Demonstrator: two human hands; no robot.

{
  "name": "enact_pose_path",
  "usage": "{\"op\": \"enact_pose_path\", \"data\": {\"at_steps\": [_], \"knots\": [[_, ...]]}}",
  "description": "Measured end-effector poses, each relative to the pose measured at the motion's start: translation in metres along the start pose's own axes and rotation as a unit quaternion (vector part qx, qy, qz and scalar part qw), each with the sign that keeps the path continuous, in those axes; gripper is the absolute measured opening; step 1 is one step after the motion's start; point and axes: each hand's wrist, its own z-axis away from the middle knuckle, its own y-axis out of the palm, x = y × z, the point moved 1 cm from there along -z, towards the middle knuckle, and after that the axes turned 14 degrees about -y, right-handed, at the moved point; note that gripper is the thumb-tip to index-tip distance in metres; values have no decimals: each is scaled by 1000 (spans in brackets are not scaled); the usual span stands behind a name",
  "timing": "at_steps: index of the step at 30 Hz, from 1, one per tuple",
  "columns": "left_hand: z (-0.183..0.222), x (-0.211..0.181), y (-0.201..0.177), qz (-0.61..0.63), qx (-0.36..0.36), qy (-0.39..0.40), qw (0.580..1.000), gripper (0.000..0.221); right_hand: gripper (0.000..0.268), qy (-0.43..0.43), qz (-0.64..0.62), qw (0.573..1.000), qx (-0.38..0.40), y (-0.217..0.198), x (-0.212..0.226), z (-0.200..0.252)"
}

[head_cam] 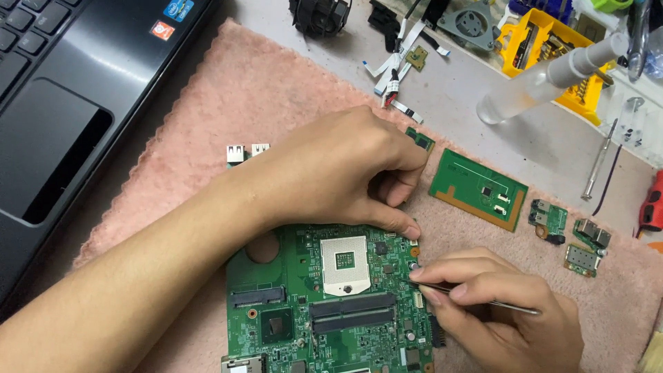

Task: Inspecting and probing various components and connectors on a laptop motherboard using precision tweezers.

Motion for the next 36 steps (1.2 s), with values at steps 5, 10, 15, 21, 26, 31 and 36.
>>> {"op": "enact_pose_path", "data": {"at_steps": [5, 10, 15, 21, 26, 31, 36], "knots": [[0, 1, 1, -5, 3, -7, 1000, 55, 42, 13, -16, 1000, -9, -1, -2, 1], [0, 0, 0, -10, 4, -4, 1000, 54, 41, 37, -4, 999, -9, 0, 3, -3], [-1, 1, 0, -12, 7, -7, 1000, 56, 43, 26, -7, 1000, -6, 1, 0, -2], [-1, 1, 0, -17, 7, -3, 1000, 56, 41, 30, -4, 1000, -6, 0, 3, -4], [-1, 1, 0, -13, 5, -2, 1000, 57, 42, 48, -1, 999, -19, 0, 2, 0], [-1, 1, -1, -18, 5, -4, 1000, 55, 43, 114, -38, 991, -64, -3, 1, 0], [-1, 0, -1, -9, 4, 10, 1000, 53, 43, 195, -100, 970, -100, -7, -2, -5]]}}
